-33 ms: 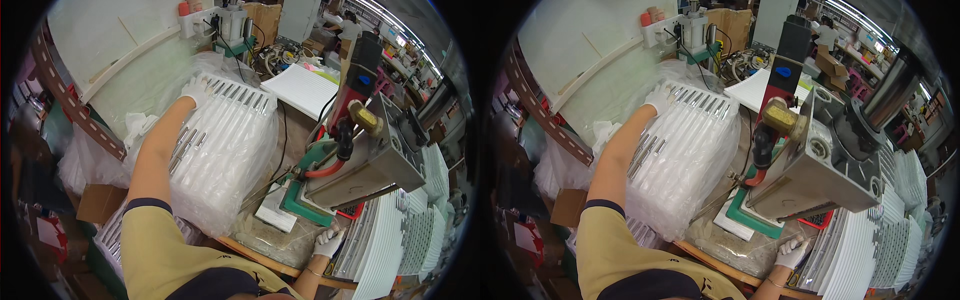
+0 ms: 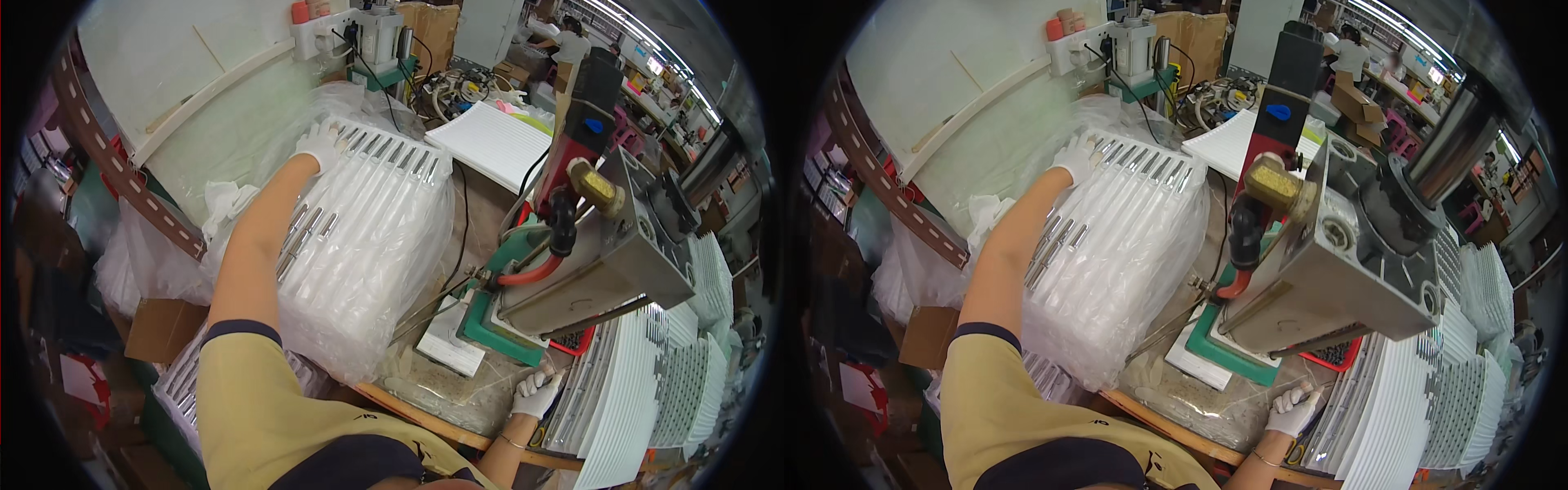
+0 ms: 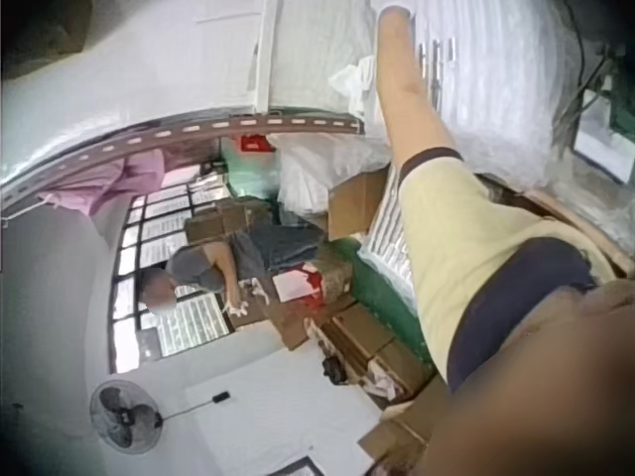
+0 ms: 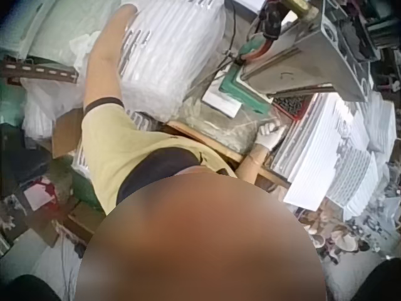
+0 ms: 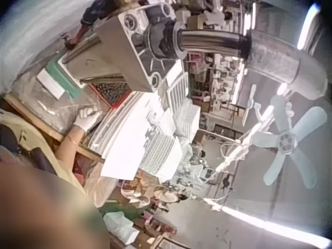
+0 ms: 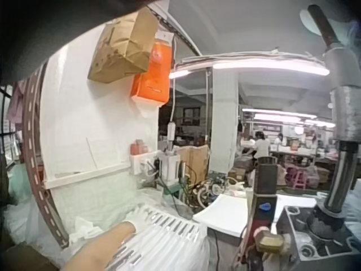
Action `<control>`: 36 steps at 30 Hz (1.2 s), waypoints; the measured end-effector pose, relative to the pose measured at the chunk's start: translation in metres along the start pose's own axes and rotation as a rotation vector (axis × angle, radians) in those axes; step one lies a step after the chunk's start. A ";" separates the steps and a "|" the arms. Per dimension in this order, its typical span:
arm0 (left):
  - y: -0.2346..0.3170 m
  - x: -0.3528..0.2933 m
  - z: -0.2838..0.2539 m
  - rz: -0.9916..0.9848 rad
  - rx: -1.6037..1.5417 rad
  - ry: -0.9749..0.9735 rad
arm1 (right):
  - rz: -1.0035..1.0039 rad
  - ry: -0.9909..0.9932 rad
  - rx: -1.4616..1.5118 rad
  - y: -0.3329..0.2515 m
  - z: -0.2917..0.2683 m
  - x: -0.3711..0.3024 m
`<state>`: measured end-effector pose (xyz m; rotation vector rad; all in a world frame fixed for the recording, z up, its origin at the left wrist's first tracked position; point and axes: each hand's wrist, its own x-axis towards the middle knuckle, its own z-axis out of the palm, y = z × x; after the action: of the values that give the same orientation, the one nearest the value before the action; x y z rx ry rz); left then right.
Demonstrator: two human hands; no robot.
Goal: Assembling small metal rods and plastic caps using a pneumatic press machine.
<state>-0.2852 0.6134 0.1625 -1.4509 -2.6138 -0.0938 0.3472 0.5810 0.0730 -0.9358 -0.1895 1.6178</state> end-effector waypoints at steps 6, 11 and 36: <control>-0.039 0.010 -0.006 0.042 -0.158 0.217 | -0.111 -0.002 -0.214 0.005 0.008 0.001; -0.015 -0.100 -0.103 -0.093 -0.590 0.168 | -0.075 -0.049 -0.191 0.007 0.001 -0.001; 0.165 -0.368 -0.084 0.225 -1.453 -0.930 | -0.366 0.053 -2.060 -0.013 0.079 0.038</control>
<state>0.0548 0.3814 0.1833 -2.5928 -2.9641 -2.0970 0.3064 0.6473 0.1155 -2.1410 -2.0608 0.5467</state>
